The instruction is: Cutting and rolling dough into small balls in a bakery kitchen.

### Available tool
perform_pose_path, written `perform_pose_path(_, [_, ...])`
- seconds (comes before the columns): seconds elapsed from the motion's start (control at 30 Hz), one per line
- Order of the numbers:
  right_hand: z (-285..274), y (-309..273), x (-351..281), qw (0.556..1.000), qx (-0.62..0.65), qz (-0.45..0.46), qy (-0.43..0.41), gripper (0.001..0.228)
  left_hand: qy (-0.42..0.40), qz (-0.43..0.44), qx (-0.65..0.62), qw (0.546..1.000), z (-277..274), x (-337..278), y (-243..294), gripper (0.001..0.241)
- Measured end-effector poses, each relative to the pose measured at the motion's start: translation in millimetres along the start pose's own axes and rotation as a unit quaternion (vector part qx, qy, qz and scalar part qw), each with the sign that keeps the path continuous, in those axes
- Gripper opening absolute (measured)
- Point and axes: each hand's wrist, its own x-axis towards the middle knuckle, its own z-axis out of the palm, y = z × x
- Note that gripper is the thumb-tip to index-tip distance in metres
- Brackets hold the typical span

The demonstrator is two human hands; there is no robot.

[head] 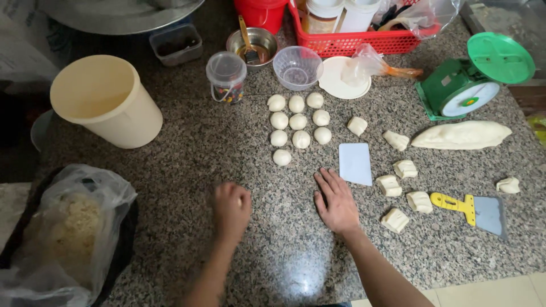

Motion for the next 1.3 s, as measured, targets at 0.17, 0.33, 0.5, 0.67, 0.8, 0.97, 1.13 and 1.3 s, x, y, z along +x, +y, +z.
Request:
perform_pose_path(0.17, [-3.2, -2.9, -0.4, 0.999, 0.022, -0.007, 0.034, 0.063, -0.039, 0.105, -0.042, 0.993, -12.1, -61.3, -11.1, 0.01])
perform_pose_path(0.33, [-1.2, -5.0, 0.9, 0.998, 0.025, -0.011, 0.049, 0.062, 0.069, 0.097, 0.006, 0.993, -20.1, -33.1, -11.9, 0.021])
perform_pose_path(0.5, [-5.7, 2.6, -0.6, 0.997, 0.064, -0.042, 0.027, 0.065, -0.119, 0.049, -0.065, 0.99, -16.6, -80.1, -5.4, 0.032])
perform_pose_path(0.67, [-52.1, 26.2, -6.5, 0.974, 0.21, 0.081, -0.031, 0.045, -0.201, -0.02, -0.005, 0.979, -55.9, -66.9, -21.7, 0.071])
perform_pose_path(0.8, [-80.7, 81.6, -48.5, 0.958, 0.221, 0.134, 0.122, 0.027, -0.085, 0.115, -0.112, 0.983, -29.3, -27.8, 32.7, 0.068])
perform_pose_path(0.97, [-81.1, 153.2, -106.6, 0.972, 0.11, 0.207, 0.018, 0.048, -0.073, 0.185, -0.155, 0.968, 2.8, 51.9, 145.7, 0.068])
perform_pose_path(1.13, [-111.2, 136.2, -119.6, 0.912, 0.197, 0.326, -0.153, 0.068, -0.07, 0.173, -0.082, 0.979, 56.0, 99.9, 171.3, 0.068])
perform_pose_path(1.3, [-64.6, 142.6, -137.6, 0.857, 0.391, 0.334, -0.023, 0.072, -0.108, 0.175, -0.028, 0.978, 81.3, 97.3, 156.0, 0.083])
